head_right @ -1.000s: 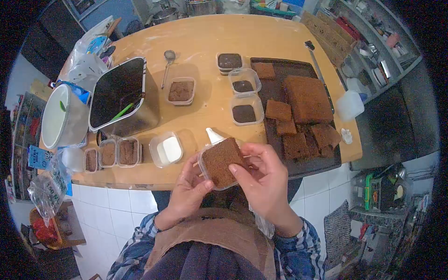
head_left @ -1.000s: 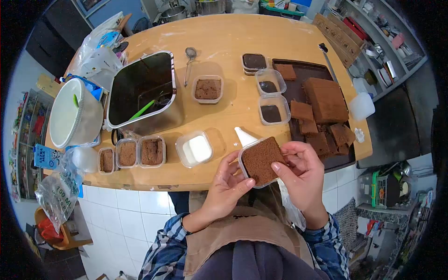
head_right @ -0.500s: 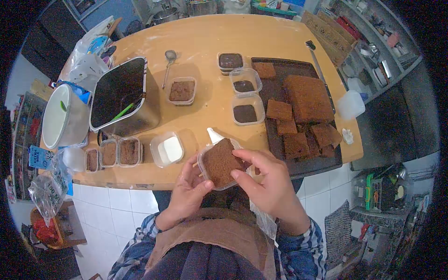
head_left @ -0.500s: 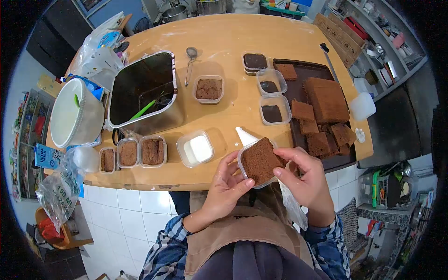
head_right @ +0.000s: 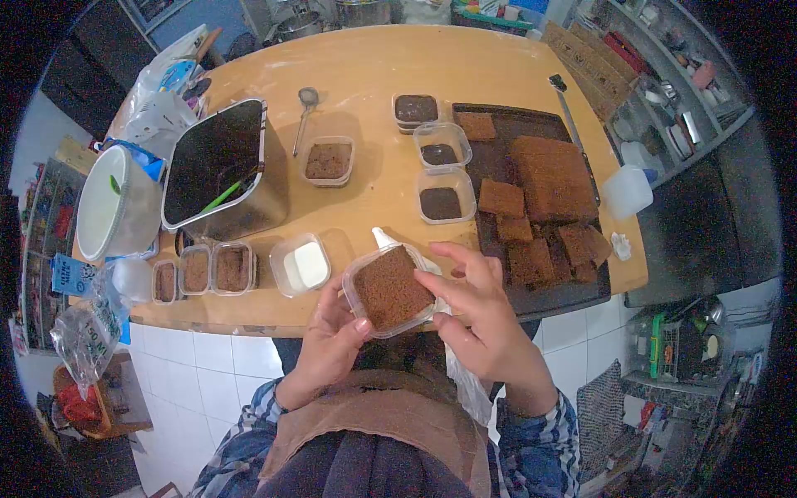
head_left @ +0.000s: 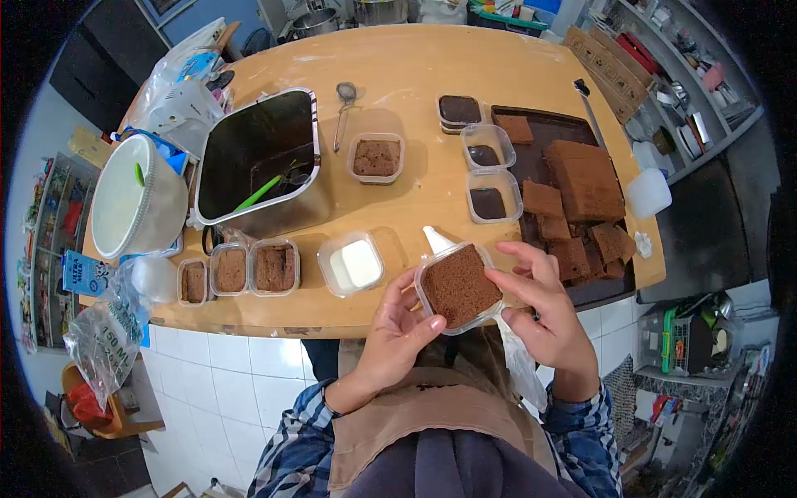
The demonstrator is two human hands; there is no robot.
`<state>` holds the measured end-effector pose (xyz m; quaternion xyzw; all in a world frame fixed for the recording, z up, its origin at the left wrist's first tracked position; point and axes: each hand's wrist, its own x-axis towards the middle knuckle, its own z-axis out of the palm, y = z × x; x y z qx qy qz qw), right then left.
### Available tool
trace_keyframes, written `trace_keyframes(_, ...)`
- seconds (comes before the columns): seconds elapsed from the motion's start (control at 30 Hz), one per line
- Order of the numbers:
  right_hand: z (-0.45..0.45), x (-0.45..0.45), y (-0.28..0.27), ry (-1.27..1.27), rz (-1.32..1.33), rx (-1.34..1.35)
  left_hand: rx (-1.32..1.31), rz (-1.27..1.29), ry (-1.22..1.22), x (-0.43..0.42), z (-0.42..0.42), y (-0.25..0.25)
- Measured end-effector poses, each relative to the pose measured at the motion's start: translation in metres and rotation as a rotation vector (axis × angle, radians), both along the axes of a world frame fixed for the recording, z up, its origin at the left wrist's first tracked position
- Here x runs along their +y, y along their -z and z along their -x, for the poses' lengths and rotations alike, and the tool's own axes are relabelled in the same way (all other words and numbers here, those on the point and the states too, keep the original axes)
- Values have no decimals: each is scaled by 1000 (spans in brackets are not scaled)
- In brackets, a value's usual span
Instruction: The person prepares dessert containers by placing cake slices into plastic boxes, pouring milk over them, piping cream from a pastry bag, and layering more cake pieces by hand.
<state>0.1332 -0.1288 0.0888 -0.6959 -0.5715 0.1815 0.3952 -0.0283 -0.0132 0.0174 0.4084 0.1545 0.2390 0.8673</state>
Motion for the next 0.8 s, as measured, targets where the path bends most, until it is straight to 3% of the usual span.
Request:
trace_keyframes(0.43,-9,2,15,-65,27,160,46,-126,3,6,0,-4)
trace_keyframes(0.8,-1,1,15,39,0,675,13,-175,33,9,-2,-5)
